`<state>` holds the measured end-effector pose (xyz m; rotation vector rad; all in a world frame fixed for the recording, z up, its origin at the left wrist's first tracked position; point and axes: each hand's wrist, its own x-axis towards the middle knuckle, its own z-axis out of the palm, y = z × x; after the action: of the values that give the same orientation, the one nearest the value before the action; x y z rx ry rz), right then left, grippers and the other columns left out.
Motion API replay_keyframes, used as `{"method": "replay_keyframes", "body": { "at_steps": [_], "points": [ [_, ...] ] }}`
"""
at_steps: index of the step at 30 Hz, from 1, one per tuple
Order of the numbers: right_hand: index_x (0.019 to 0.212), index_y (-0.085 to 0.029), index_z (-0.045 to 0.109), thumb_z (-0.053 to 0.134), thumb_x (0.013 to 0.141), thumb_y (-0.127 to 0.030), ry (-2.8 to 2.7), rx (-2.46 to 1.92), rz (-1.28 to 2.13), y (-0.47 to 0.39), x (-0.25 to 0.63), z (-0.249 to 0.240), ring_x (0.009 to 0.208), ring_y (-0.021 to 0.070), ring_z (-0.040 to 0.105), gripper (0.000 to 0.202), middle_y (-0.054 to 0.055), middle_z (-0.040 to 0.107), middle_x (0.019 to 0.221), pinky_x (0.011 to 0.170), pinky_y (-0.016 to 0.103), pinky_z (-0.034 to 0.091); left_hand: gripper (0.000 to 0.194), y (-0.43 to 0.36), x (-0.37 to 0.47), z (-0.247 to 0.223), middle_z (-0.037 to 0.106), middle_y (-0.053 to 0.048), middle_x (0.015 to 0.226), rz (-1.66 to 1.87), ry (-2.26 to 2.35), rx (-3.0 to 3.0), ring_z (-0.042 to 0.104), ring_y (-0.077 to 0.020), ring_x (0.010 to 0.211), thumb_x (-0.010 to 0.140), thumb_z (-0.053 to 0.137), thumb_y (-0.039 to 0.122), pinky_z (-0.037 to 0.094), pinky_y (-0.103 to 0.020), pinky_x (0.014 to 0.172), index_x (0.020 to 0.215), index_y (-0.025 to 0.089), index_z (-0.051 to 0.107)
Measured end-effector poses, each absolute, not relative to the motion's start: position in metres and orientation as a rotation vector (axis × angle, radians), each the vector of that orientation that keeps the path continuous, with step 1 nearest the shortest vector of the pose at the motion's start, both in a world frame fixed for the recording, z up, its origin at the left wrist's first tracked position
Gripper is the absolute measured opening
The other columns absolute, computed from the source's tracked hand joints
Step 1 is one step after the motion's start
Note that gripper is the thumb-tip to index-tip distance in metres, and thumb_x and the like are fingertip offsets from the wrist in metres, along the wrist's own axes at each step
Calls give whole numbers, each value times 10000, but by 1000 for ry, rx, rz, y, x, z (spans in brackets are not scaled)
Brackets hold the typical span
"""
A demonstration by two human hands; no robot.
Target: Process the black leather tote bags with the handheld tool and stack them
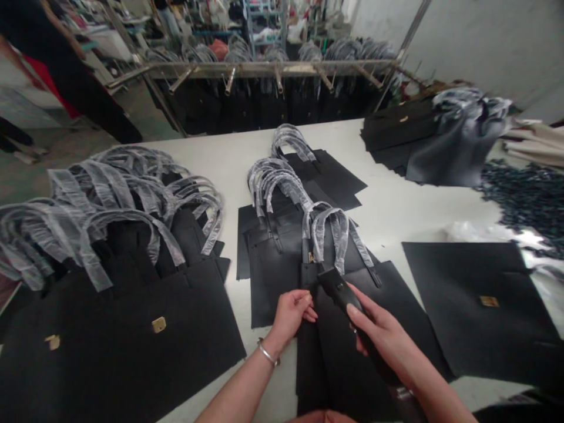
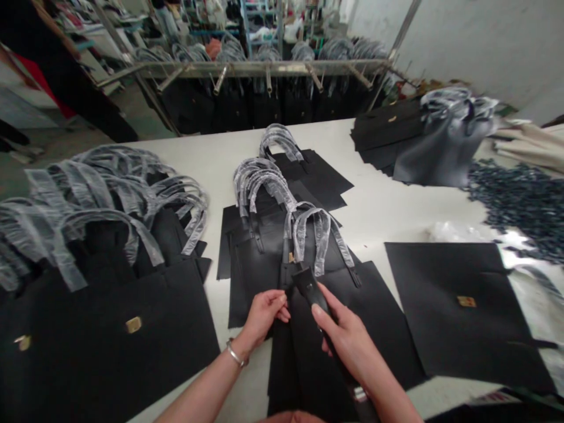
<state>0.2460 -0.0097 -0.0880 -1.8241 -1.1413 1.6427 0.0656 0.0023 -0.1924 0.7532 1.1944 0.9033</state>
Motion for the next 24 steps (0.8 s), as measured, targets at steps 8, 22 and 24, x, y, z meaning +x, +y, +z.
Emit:
{"method": "replay_keyframes", "body": {
  "at_steps": [8, 22, 24],
  "points": [
    [1435, -243, 401, 534, 852, -498, -1123, -1730, 1816, -28, 250, -88, 400, 84, 511, 650, -61, 551, 645, 392, 199, 392, 391, 2, 68, -188, 632, -36, 543, 917, 1177, 795, 603, -141, 480, 771, 634, 514, 496, -242, 508, 701, 129, 608],
    [1422, -267, 423, 576, 845, -467, -1020, -1611, 1819, -34, 260, -70, 416, 67, 515, 629, -55, 563, 692, 412, 195, 403, 334, 1, 76, -155, 623, -18, 576, 820, 1177, 1151, 587, -150, 552, 837, 576, 436, 449, -230, 567, 672, 152, 639],
    [1440, -259, 389, 584, 833, -486, -937, -1646, 1697, -31, 270, -68, 423, 80, 525, 677, -59, 560, 677, 422, 207, 416, 359, 2, 76, -141, 613, -17, 576, 826, 1139, 1157, 573, -143, 572, 841, 585, 436, 448, -230, 606, 623, 153, 624]
  ]
}}
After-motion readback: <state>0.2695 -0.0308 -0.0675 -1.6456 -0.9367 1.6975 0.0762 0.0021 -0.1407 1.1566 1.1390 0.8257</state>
